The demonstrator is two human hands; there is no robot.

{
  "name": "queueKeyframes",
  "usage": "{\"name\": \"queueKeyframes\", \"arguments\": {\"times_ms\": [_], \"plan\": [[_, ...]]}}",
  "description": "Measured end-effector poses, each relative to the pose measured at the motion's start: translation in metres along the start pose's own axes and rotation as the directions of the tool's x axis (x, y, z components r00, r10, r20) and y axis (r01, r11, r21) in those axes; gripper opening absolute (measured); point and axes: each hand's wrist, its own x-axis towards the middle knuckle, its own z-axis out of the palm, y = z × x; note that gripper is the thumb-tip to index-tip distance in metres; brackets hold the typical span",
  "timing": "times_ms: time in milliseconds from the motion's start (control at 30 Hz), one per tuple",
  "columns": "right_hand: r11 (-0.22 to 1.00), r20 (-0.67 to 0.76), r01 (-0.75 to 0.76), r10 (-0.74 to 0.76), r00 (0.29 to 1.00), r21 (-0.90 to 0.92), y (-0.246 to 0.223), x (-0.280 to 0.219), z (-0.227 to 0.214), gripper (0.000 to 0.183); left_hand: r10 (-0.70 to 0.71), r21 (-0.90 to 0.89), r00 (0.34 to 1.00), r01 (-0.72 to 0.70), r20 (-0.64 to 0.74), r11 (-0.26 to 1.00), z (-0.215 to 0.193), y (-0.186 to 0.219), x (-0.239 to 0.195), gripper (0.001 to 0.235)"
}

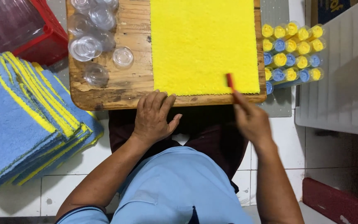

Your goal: The person cleans a plastic tube with a blue microfiber cloth and then brushes a yellow microfiber cloth with a small brush to remove debris.

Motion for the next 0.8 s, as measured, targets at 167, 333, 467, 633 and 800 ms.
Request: {"name": "queueKeyframes", "arguments": {"times_ms": [167,333,467,633,800], "plan": [[0.971,-0.204,-0.236,0.236,0.95,0.022,0.025,-0.016,-0.041,0.046,-0.012,0.007,1.0,0.012,0.011,1.0,0.0,0.003,-0.003,0.065],[0.995,-0.299,-0.055,0.078,0.951,0.084,0.043,-0.003,-0.024,0.045,-0.037,-0.06,0.999,0.038,0.005,0.997,0.001,0.004,-0.006,0.07],[0.959,-0.224,0.264,-0.236,0.945,0.102,-0.003,0.008,0.031,0.037,-0.063,-0.085,0.998,0.063,0.004,0.994,0.001,0.008,-0.01,0.075],[0.895,-0.021,0.437,-0.44,0.898,-0.087,-0.078,0.018,0.071,0.043,-0.072,-0.041,0.997,0.072,0.001,0.997,0.004,0.002,-0.011,0.073],[0.911,0.08,0.402,-0.396,0.915,-0.089,-0.079,0.021,0.045,0.044,-0.062,0.001,0.998,0.062,0.003,0.998,0.003,-0.002,-0.009,0.073]]}}
